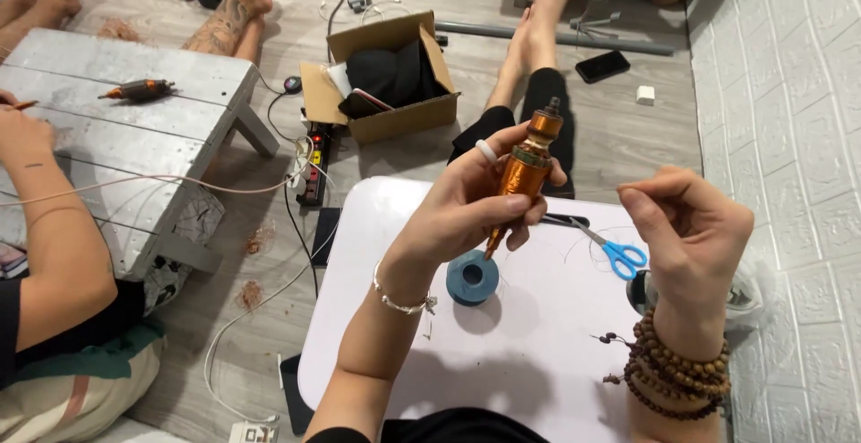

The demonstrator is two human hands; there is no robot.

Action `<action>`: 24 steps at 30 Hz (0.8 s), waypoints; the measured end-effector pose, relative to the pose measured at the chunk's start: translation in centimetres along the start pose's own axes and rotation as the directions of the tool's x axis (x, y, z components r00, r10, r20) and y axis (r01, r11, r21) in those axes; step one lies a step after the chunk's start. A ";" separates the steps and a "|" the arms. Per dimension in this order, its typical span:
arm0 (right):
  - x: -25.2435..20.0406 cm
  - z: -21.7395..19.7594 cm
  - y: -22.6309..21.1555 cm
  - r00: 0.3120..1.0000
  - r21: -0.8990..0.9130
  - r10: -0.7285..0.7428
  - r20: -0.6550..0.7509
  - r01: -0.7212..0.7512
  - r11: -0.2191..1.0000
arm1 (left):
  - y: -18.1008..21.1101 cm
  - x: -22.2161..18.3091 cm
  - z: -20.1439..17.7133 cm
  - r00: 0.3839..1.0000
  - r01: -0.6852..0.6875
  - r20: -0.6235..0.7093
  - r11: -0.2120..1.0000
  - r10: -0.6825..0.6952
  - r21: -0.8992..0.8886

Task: Manually winding copper wire onto the poles of an electric motor rotor to create an armature.

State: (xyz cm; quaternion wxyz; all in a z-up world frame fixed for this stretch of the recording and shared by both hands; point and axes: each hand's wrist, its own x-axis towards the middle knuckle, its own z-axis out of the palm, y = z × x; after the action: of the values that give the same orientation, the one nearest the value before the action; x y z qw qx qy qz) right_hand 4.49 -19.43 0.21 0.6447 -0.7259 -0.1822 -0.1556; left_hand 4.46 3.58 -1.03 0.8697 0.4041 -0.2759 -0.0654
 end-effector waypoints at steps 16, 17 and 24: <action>1.8 -0.6 -0.5 0.919 -0.199 -0.033 0.394 0.120 0.973 | 1.1 0.0 0.4 0.993 -0.075 -0.066 0.958 0.097 0.278; 2.0 -0.2 -1.6 0.849 -0.258 -0.048 0.526 0.213 0.942 | 0.9 -0.3 0.3 0.996 -0.050 -0.053 0.953 0.069 0.298; -0.6 3.7 -0.5 0.927 0.090 -0.029 0.374 -0.005 0.996 | 0.8 -1.1 1.5 0.998 -0.046 -0.010 0.871 0.059 0.488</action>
State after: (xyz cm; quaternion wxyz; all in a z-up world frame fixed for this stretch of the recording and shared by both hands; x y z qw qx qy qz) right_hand 3.75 -15.73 -0.07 0.6288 -0.7116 -0.3132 -0.0095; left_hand 2.64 3.42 -0.12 0.7445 0.6034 -0.2836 0.0350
